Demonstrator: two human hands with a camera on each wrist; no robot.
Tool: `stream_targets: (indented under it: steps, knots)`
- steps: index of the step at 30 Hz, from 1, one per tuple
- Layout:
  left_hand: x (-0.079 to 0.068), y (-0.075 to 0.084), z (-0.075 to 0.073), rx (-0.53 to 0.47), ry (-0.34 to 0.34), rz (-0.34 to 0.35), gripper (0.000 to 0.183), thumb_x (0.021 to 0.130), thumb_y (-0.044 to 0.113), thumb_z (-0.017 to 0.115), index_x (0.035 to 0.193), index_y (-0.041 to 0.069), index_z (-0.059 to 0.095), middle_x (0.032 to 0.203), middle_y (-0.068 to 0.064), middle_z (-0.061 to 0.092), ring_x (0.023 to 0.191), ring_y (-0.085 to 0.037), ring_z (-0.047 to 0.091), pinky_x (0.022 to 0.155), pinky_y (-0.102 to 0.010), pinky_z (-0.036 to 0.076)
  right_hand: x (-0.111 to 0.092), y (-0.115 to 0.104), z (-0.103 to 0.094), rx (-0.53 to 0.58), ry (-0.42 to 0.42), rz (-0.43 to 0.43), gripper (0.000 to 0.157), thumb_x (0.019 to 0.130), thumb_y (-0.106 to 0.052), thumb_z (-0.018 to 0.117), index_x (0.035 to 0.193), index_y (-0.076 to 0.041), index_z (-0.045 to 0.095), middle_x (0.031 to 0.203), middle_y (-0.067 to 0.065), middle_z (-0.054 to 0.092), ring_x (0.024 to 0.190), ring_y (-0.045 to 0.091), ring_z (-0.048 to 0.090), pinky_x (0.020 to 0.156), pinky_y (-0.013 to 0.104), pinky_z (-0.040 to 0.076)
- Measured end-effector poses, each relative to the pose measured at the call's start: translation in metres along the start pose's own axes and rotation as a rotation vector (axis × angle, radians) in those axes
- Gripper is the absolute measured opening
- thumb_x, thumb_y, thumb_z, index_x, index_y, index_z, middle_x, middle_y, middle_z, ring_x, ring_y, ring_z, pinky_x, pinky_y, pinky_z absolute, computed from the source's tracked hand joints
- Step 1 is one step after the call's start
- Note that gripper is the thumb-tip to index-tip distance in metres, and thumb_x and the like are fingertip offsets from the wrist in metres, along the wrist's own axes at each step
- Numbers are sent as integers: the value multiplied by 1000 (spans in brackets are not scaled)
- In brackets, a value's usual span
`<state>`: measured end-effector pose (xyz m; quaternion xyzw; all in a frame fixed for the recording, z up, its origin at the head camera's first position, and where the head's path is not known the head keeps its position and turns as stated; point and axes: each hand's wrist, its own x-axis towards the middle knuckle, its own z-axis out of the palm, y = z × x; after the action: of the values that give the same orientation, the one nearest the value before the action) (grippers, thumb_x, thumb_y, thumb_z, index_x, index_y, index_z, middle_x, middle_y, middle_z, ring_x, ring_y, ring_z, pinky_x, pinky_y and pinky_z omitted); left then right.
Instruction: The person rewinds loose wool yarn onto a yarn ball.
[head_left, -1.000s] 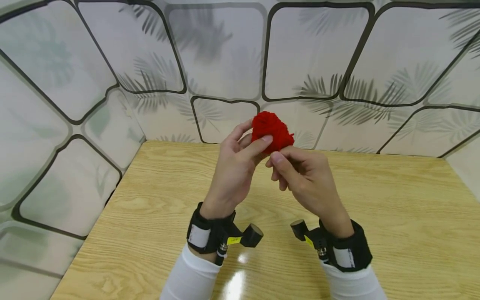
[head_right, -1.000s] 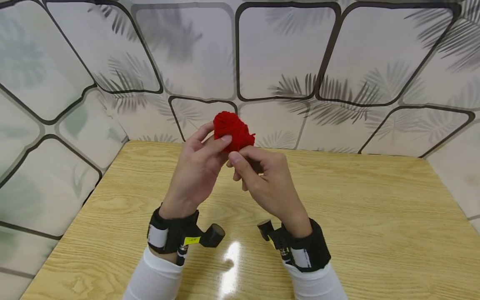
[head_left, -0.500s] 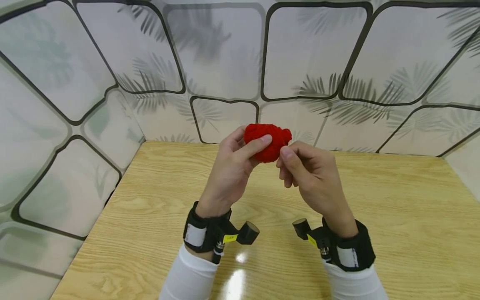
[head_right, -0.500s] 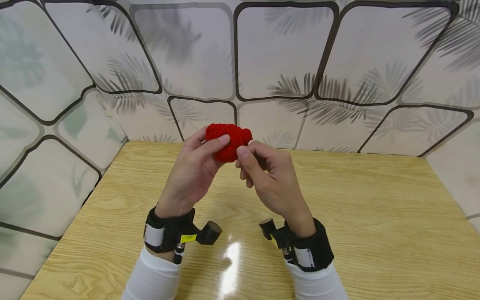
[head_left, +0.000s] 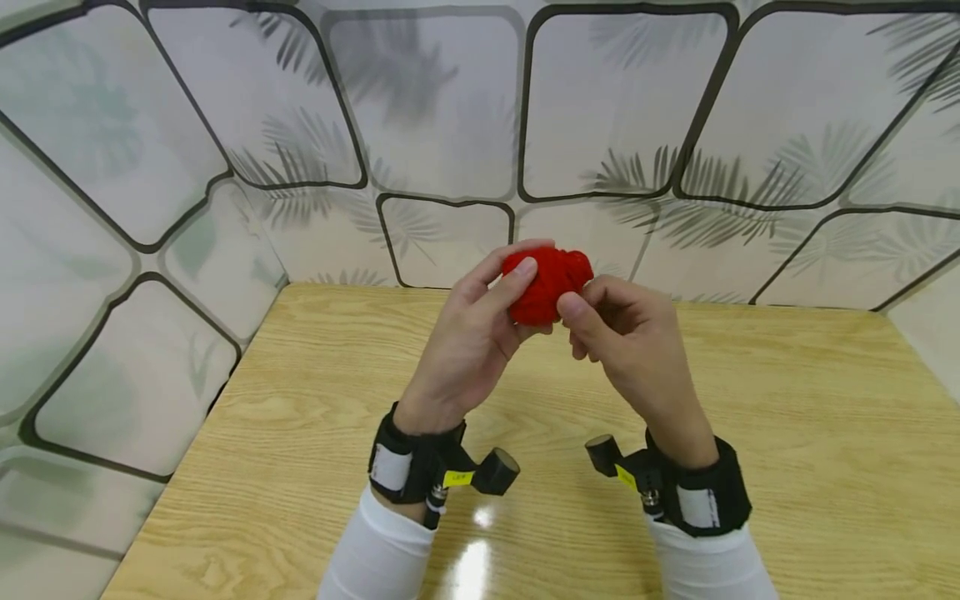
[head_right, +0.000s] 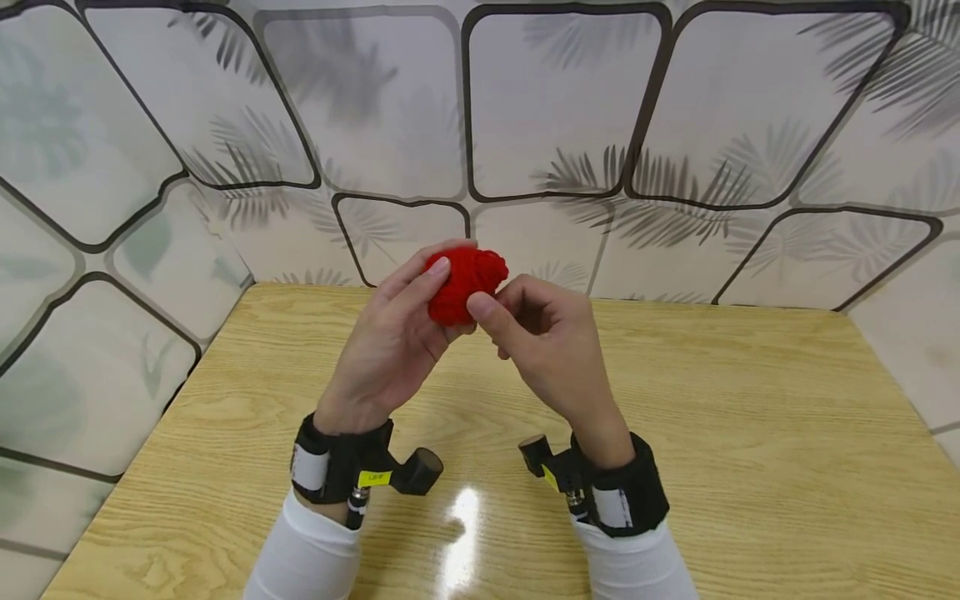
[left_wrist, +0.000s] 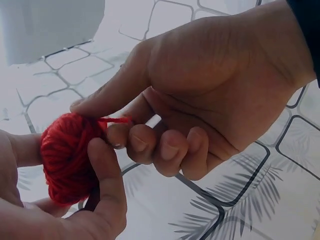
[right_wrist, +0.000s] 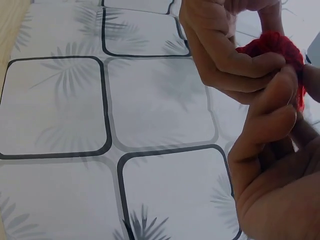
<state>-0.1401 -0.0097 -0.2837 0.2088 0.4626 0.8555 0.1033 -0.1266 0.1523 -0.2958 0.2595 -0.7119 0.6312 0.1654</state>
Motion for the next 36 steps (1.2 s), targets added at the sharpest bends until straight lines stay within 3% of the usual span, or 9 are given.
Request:
stream_targets:
  steps: [1,4,8,13,17,21,26,32,36]
  knots:
    - [0,0,0,2,-4,-11,40,93,23,53,128,4,48,127,-14,47,100,-24,51,79,-27,45,0,1,-1,10,14,25,6,85,-8,61,85,-4,57,71,10,53,59,21,49,49,29,42]
    - [-1,1,0,18,-26,-43,42,93,27,53,127,2,49,126,-13,48,96,-22,50,76,-25,44,1,3,-5,59,44,64,25,81,-8,67,103,-3,56,85,15,55,72,25,52,59,27,48]
    - [-1,1,-2,51,-85,-77,43,94,28,51,125,-2,49,118,-14,50,91,-22,50,75,-27,43,2,7,-8,107,4,26,47,77,-2,69,121,-6,54,101,18,57,84,28,52,68,32,51]
    - [-1,1,-7,61,-128,-124,41,95,27,48,128,2,47,120,-14,49,90,-22,49,73,-27,43,4,13,-11,167,-85,-62,55,72,7,69,124,-2,54,110,21,58,85,28,53,66,33,51]
    - [-1,0,-9,53,-89,-153,41,94,28,52,129,10,44,124,-14,48,90,-23,52,72,-27,45,4,17,-14,186,-105,-79,58,68,13,68,123,2,53,105,21,59,84,28,55,65,33,52]
    - [-2,2,-9,180,-58,-92,37,93,29,52,124,8,46,119,-15,50,90,-26,56,75,-33,48,4,18,-15,161,-80,-85,57,65,15,69,120,2,55,102,21,60,83,28,57,67,34,52]
    - [-8,7,-7,464,-56,-18,45,88,27,61,129,14,49,124,-6,48,96,-24,61,81,-38,49,5,9,-12,69,-39,-127,56,63,15,71,115,3,56,88,16,61,73,23,58,67,33,52]
    - [-8,7,-10,587,-52,6,53,83,23,67,131,13,47,123,-4,51,95,-22,61,78,-36,50,4,-6,-12,-246,-87,-161,62,64,4,76,122,-5,56,88,3,63,74,13,58,61,30,51]
    - [-6,3,-13,730,-48,55,59,80,31,69,131,15,46,122,0,52,89,-19,61,73,-33,51,3,1,-16,-395,-108,-201,58,67,-6,78,122,-11,58,96,-1,65,78,9,58,60,28,50]
